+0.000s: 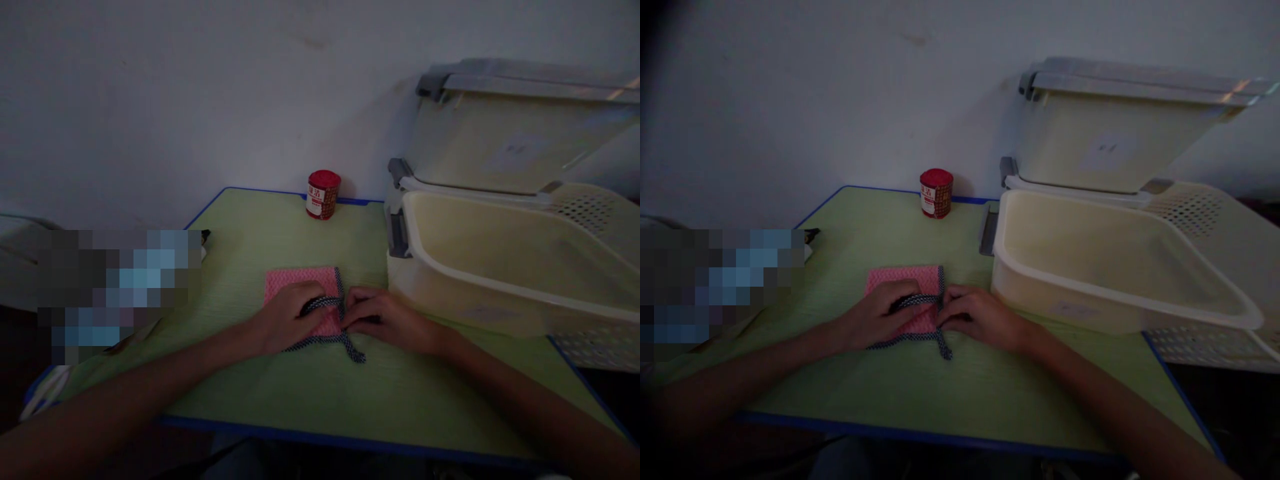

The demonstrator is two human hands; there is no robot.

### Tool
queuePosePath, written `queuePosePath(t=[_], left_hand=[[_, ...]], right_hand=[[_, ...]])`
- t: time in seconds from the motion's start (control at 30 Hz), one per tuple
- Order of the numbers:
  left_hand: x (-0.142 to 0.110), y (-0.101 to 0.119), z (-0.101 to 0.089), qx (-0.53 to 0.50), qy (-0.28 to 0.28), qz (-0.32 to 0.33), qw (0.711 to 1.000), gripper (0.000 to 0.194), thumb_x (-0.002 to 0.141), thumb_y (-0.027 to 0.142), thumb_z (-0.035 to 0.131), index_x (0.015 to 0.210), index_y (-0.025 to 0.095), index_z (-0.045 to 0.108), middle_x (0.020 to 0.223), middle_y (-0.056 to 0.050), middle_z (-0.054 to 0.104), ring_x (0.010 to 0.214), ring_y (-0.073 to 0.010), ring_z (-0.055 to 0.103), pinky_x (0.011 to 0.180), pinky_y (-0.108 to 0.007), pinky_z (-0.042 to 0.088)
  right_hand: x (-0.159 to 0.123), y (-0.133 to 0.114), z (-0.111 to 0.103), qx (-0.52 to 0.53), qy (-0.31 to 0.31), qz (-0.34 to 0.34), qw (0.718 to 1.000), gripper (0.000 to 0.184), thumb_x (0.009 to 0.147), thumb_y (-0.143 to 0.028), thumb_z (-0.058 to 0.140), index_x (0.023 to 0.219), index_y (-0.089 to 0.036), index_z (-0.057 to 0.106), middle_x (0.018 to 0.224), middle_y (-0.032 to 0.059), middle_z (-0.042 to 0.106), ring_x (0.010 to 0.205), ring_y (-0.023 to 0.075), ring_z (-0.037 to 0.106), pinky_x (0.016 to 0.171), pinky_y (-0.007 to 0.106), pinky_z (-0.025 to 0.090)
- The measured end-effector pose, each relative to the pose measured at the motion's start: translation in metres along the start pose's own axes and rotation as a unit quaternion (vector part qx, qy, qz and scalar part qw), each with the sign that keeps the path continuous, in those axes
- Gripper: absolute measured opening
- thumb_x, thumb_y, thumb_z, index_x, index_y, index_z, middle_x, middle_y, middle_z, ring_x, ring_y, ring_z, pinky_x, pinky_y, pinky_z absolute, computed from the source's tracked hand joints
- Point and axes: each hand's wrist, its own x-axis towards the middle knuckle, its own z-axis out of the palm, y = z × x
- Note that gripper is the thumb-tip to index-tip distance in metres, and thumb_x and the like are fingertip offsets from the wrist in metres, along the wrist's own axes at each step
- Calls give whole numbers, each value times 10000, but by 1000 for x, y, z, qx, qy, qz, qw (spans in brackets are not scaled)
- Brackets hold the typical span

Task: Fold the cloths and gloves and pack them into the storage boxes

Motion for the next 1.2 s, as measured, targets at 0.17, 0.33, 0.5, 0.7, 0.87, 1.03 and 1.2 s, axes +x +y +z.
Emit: queuePosePath(t=[0.17,0.33,0.5,0.7,0.87,1.03,1.2], left_hand=[[2,-2,-3,-47,1,-37,998,231,845,305,463,680,152,514,639,27,502,613,-116,463,567,-231,341],[3,-6,-5,-123,2,-68,990,251,825,359,473,699,154,543,653,26,515,641,-123,473,582,-230,370],[2,-7,-5,-147,4,-75,986,252,810,379,480,718,157,557,687,18,533,683,-134,482,605,-235,383],[3,-8,-4,-143,15,-62,988,245,806,360,475,663,165,514,621,41,454,611,-114,429,564,-224,344],[5,-13,-6,-144,39,-79,986,215,771,347,499,655,170,536,647,28,495,669,-136,467,629,-245,394],[7,-13,-8,-192,49,-83,977,184,752,328,520,743,175,623,768,6,621,775,-161,549,729,-279,445],[7,-15,-8,-216,45,-99,970,197,744,329,523,747,164,629,775,-1,628,759,-161,563,717,-284,449]], right_hand=[[6,1,-2,11,-6,-3,1000,202,805,-33,574,893,-153,711,777,7,522,739,104,533,663,215,442],[5,2,-5,30,-26,4,999,222,800,-52,588,934,-182,709,807,6,504,771,107,523,684,225,443],[2,4,-5,36,-49,16,998,206,787,-95,624,955,-185,704,866,18,507,833,119,532,724,244,449],[2,5,2,69,7,2,998,93,770,-161,665,848,-160,715,813,7,512,796,113,539,713,242,447],[3,4,4,69,22,19,997,129,825,-254,610,776,-161,685,791,4,508,776,115,537,690,245,452],[5,1,9,36,46,35,998,136,860,-207,557,749,-155,613,791,9,540,745,117,542,666,244,451],[6,-5,14,-34,72,75,994,117,871,-176,524,762,-155,562,731,5,580,668,121,547,620,239,434]])
